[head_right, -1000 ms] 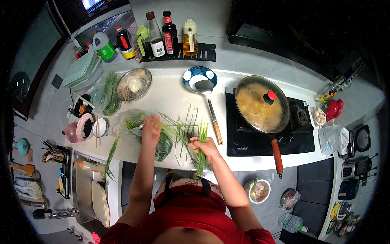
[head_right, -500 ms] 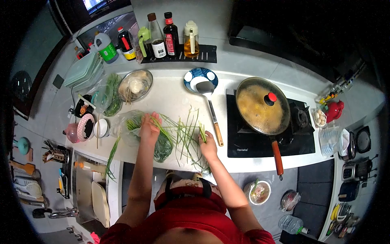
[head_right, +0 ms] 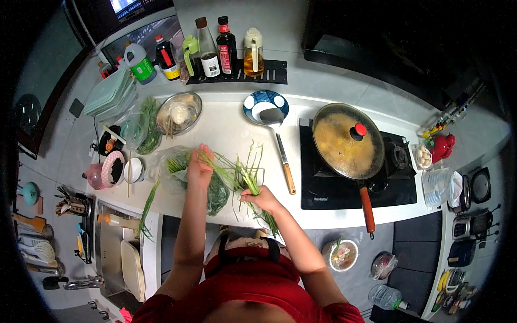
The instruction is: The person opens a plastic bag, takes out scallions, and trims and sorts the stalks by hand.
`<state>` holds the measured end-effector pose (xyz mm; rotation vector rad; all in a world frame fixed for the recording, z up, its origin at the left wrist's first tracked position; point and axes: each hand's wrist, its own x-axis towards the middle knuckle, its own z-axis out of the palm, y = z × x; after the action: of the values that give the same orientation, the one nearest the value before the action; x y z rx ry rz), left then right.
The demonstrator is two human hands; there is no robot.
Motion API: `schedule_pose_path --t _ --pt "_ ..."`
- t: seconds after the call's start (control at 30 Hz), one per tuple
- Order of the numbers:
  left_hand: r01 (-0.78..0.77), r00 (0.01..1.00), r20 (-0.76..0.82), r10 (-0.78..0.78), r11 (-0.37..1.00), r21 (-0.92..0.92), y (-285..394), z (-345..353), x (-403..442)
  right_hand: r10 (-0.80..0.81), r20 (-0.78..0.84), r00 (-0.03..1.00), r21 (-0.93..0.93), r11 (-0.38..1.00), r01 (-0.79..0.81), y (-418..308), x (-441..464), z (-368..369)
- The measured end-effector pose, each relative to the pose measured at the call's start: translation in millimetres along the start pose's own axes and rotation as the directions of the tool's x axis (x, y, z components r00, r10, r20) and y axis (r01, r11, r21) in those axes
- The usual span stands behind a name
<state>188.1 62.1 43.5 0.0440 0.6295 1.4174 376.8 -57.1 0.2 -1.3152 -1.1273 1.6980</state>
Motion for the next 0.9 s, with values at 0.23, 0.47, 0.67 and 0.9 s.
schedule_pose_path --t 0.23,0.47,0.67,0.9 --pt "-0.186 0.982 -0.005 0.188 0.975 0.122 13.1 11.6 -25.7 0.045 -0.334 0.942 -0.163 0.981 -0.105 2.5 4.6 -7.1" --pt "-0.097 0.984 0.173 -0.031 0.723 0.684 16.7 30.9 -57.5 0.174 -0.178 0.969 0.187 0.972 -0.141 -22.7 -13.8 -14.3" --pt "-0.172 0.950 0.275 -0.149 0.485 0.858 -43.7 12.6 -68.3 0.053 -0.018 0.998 0.192 0.980 -0.049 -54.9 -24.3 2.7" --pt "0.068 0.972 0.101 -0.210 0.670 0.739 -51.3 27.1 -71.9 0.039 -0.033 0.999 0.342 0.939 -0.026 -68.7 -32.4 6.1"
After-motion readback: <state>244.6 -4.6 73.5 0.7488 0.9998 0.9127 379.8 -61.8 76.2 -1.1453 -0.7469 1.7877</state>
